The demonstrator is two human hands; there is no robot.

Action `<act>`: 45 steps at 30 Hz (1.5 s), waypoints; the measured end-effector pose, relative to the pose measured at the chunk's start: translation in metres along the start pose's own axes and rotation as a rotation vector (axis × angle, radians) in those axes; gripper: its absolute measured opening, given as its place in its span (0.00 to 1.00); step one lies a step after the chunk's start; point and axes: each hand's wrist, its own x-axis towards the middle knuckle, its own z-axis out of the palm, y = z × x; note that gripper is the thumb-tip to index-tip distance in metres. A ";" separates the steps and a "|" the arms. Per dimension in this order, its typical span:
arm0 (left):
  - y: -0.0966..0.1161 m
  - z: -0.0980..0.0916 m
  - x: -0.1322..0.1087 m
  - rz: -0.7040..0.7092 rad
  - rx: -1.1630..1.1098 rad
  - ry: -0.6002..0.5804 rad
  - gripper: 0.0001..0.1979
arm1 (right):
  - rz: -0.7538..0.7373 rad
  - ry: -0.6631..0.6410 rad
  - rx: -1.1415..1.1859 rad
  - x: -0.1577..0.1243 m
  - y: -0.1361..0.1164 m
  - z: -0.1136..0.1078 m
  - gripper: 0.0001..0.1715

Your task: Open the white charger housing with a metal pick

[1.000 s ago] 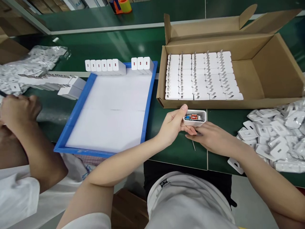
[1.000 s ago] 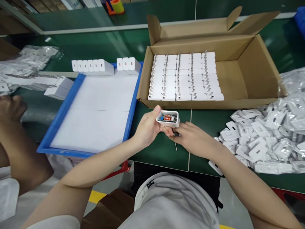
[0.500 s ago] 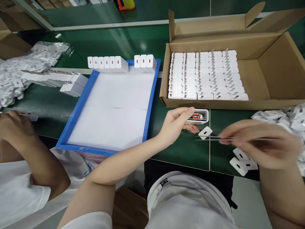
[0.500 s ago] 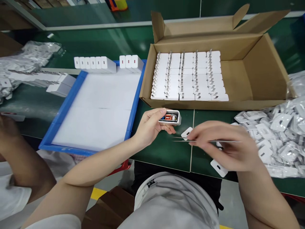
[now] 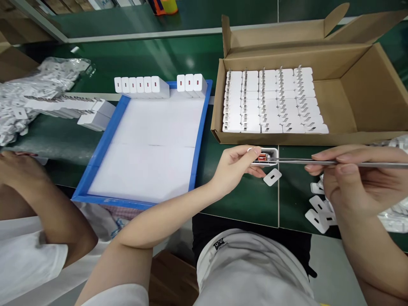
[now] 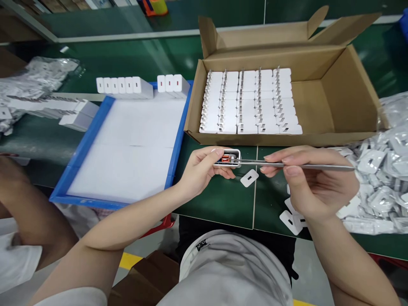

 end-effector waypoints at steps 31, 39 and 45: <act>-0.002 -0.006 0.002 0.084 0.020 0.057 0.18 | 0.114 -0.116 0.199 0.002 0.013 0.012 0.07; -0.004 -0.004 0.003 0.143 0.050 0.082 0.18 | 0.256 -0.095 0.254 0.001 0.014 0.010 0.05; -0.004 -0.003 0.002 0.194 0.139 0.121 0.18 | 0.389 -0.061 0.255 0.002 0.015 0.008 0.02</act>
